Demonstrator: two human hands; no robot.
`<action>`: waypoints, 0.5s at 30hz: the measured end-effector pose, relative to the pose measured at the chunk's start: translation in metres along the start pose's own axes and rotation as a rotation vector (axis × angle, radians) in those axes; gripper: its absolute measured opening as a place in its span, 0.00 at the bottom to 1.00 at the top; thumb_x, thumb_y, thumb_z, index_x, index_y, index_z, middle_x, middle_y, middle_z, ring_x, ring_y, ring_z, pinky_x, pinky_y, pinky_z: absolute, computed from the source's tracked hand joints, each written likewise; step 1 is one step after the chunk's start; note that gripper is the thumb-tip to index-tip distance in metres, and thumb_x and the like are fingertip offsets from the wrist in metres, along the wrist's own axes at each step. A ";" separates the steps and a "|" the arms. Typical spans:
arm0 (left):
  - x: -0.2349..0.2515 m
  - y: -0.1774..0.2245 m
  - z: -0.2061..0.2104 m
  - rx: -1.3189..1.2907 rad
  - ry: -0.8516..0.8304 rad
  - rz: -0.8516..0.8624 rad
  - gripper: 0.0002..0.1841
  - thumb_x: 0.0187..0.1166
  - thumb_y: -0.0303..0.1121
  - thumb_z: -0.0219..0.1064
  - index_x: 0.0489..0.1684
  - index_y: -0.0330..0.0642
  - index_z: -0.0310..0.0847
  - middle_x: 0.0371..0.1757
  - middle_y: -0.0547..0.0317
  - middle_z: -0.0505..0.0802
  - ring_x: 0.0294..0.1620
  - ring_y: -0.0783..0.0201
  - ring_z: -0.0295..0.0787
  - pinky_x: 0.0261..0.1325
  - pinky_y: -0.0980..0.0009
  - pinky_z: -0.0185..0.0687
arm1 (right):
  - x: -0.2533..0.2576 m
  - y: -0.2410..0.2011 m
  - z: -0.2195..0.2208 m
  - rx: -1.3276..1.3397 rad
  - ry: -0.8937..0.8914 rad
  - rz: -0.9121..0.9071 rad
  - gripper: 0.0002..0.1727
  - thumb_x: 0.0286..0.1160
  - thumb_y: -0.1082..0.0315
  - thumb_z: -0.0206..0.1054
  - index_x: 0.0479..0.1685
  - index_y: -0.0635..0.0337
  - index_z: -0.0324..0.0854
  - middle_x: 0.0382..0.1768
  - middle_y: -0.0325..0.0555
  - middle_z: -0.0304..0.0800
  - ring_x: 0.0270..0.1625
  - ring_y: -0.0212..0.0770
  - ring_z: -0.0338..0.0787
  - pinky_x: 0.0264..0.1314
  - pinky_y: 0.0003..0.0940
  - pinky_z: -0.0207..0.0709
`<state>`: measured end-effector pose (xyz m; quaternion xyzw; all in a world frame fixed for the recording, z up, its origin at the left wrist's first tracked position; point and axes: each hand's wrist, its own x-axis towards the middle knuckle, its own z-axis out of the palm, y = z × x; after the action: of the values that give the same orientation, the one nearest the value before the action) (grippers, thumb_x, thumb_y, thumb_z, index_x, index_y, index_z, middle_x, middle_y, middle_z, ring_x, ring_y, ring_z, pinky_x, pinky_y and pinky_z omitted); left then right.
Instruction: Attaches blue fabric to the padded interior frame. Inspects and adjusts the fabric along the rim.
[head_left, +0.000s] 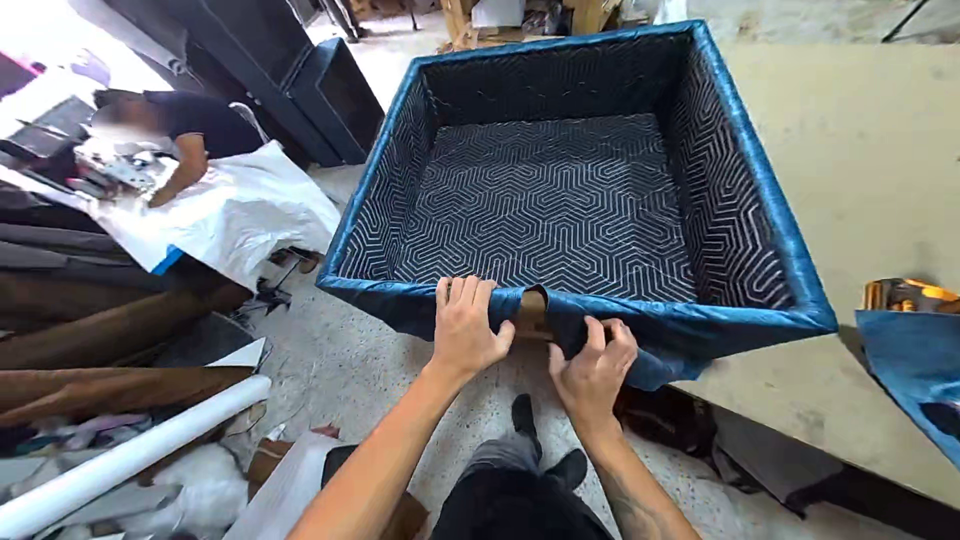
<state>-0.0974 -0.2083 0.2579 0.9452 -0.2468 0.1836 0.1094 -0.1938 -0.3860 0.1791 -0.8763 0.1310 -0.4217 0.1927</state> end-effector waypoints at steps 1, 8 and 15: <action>-0.008 0.001 0.000 -0.030 0.053 0.005 0.31 0.57 0.47 0.75 0.63 0.44 0.86 0.62 0.50 0.89 0.71 0.48 0.81 0.85 0.39 0.57 | 0.002 0.002 0.002 0.027 0.029 0.009 0.33 0.47 0.65 0.80 0.61 0.65 0.80 0.60 0.72 0.80 0.66 0.72 0.80 0.67 0.64 0.77; -0.097 0.030 0.056 -0.117 0.332 -0.196 0.27 0.68 0.41 0.77 0.65 0.39 0.82 0.67 0.36 0.85 0.70 0.37 0.80 0.73 0.41 0.75 | 0.008 -0.014 -0.056 0.049 -0.179 -0.129 0.08 0.59 0.75 0.62 0.28 0.60 0.88 0.29 0.46 0.92 0.37 0.47 0.93 0.40 0.43 0.85; -0.076 -0.070 0.003 -0.467 -0.021 -0.119 0.19 0.80 0.26 0.54 0.61 0.42 0.90 0.58 0.59 0.96 0.62 0.63 0.92 0.69 0.58 0.88 | -0.019 -0.016 0.003 -0.054 -0.113 -0.062 0.09 0.61 0.67 0.61 0.23 0.57 0.86 0.25 0.46 0.90 0.32 0.49 0.90 0.35 0.47 0.81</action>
<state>-0.1226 -0.1166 0.2164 0.9091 -0.2274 0.1051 0.3329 -0.2021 -0.3634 0.1716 -0.9072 0.1040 -0.3738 0.1626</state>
